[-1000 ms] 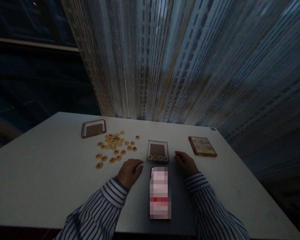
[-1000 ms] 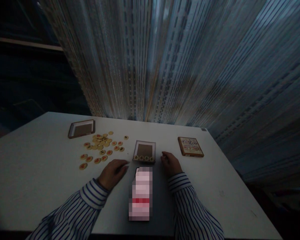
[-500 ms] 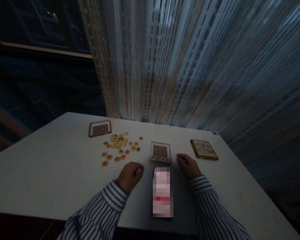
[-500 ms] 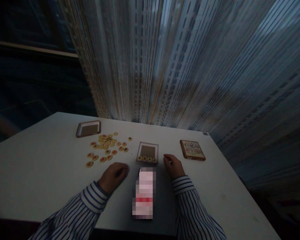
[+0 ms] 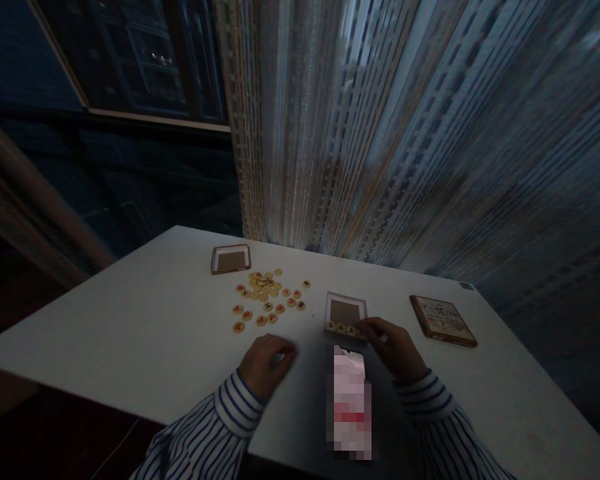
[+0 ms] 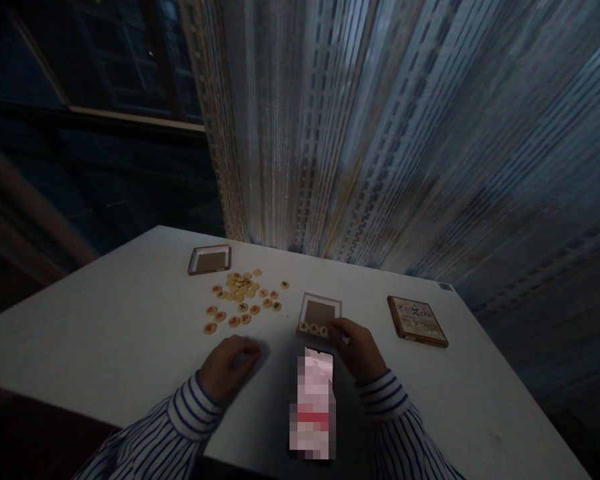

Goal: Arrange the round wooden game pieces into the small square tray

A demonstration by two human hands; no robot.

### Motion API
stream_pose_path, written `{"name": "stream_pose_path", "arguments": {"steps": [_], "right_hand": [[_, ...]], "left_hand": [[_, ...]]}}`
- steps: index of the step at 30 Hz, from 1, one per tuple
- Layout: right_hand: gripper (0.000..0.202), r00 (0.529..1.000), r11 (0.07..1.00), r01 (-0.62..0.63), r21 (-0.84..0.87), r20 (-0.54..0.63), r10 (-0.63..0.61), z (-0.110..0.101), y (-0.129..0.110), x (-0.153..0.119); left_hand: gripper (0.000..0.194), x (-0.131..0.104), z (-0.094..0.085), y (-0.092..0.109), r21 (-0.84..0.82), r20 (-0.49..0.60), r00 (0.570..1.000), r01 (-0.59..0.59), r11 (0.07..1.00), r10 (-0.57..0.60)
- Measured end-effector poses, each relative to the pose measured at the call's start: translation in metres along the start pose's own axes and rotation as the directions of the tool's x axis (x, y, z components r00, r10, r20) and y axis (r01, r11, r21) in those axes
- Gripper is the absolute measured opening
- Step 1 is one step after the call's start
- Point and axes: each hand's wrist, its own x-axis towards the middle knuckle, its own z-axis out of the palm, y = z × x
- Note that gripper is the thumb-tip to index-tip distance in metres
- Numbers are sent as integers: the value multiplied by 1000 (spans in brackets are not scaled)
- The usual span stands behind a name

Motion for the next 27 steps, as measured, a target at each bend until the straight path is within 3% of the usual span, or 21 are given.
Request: {"name": "stream_pose_path", "arguments": {"steps": [10,20,27], "right_hand": [[20,979,985,163,-57,134,-155,16,-18,25],[15,924,945,318,-82,248,-290,31,-40,49],[18,929,940,273,-207,309,-202,50,-58,65]], "left_hand": [[10,-5,-28,-24,15,-40,996,78,997,-77],[9,-2,-54,-55,84,-116,986,133,988,-122],[14,6,-68,-79,152,-75,970,240,959,-231]]}}
